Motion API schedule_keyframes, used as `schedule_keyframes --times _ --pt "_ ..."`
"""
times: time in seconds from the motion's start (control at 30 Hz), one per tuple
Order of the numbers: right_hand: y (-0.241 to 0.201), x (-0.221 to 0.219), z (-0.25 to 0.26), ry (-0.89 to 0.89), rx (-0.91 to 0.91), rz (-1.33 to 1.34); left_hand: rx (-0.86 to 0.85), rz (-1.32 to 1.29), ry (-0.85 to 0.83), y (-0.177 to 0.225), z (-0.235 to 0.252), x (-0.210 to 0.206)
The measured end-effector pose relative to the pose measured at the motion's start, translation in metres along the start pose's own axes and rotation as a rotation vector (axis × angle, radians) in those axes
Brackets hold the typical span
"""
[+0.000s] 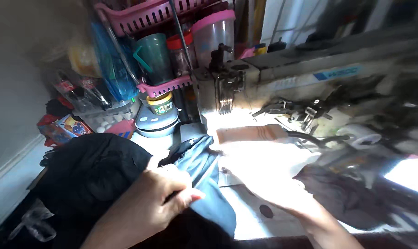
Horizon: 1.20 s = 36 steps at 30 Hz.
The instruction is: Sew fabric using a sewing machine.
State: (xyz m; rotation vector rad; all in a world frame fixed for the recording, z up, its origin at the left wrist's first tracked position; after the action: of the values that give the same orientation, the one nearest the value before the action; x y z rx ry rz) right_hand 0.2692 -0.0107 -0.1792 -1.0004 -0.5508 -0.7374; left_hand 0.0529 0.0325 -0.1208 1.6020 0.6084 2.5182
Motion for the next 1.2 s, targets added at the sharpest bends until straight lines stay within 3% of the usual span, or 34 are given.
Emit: schedule_keyframes --times 0.1,0.13,0.2,0.27,0.3,0.4,0.5,0.6,0.67,0.73,0.8,0.87,0.97,1.07,1.2 --pt "-0.005 -0.015 0.011 -0.258 0.042 0.153 0.058 -0.088 0.216 0.006 -0.007 0.032" --pt "-0.011 -0.015 0.014 -0.299 0.055 0.138 0.106 -0.037 0.247 0.003 -0.007 0.023" --pt "-0.018 -0.004 0.021 -0.324 -0.062 0.093 0.226 0.232 0.155 -0.003 -0.002 -0.017" --pt "-0.012 0.012 0.025 -0.128 -0.172 0.122 0.330 0.557 -0.021 -0.020 0.003 -0.055" --pt "-0.006 0.018 0.022 -0.030 -0.263 0.235 0.366 0.674 -0.008 -0.032 0.005 -0.056" --pt "0.000 0.024 0.010 0.124 -0.465 0.391 0.470 0.838 0.135 -0.052 0.012 -0.010" --pt "-0.005 0.023 0.010 0.171 -0.434 0.401 0.491 0.641 0.171 -0.049 0.025 0.005" --pt "0.002 0.020 0.013 0.198 -0.397 0.595 0.504 0.326 0.024 -0.045 0.048 -0.047" --pt "0.005 0.020 0.016 0.257 -0.351 0.776 0.538 0.296 -0.084 -0.059 0.061 -0.078" --pt "0.010 0.025 0.011 0.271 -0.367 0.829 0.579 0.310 -0.146 -0.071 0.072 -0.076" --pt "0.013 0.027 -0.002 0.235 -0.418 0.789 0.490 0.446 -0.038 -0.070 0.079 -0.062" --pt "0.005 0.016 -0.011 0.107 -0.358 0.721 0.323 0.617 0.105 -0.062 0.078 -0.056" --pt "-0.004 -0.016 -0.059 -0.079 -0.362 0.512 0.168 0.688 0.065 -0.050 0.059 -0.064" --pt "0.003 -0.044 -0.100 -0.082 -0.471 0.649 0.166 0.776 -0.010 -0.041 0.029 -0.079" --pt "-0.004 -0.043 -0.106 0.009 -0.473 0.681 0.218 0.742 0.043 -0.040 0.019 -0.079"
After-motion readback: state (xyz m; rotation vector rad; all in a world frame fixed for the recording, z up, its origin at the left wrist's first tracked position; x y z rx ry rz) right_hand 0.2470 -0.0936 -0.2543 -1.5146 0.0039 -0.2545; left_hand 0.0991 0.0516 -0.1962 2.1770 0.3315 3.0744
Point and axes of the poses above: each hand's wrist, its own z-axis towards the middle knuckle, its own x-axis out of the back of the hand, y = z × x, the point moved 6 cm from there along z, towards the middle knuckle, and after that the axes turned 8 degrees about -y, right-handed, at the moved point
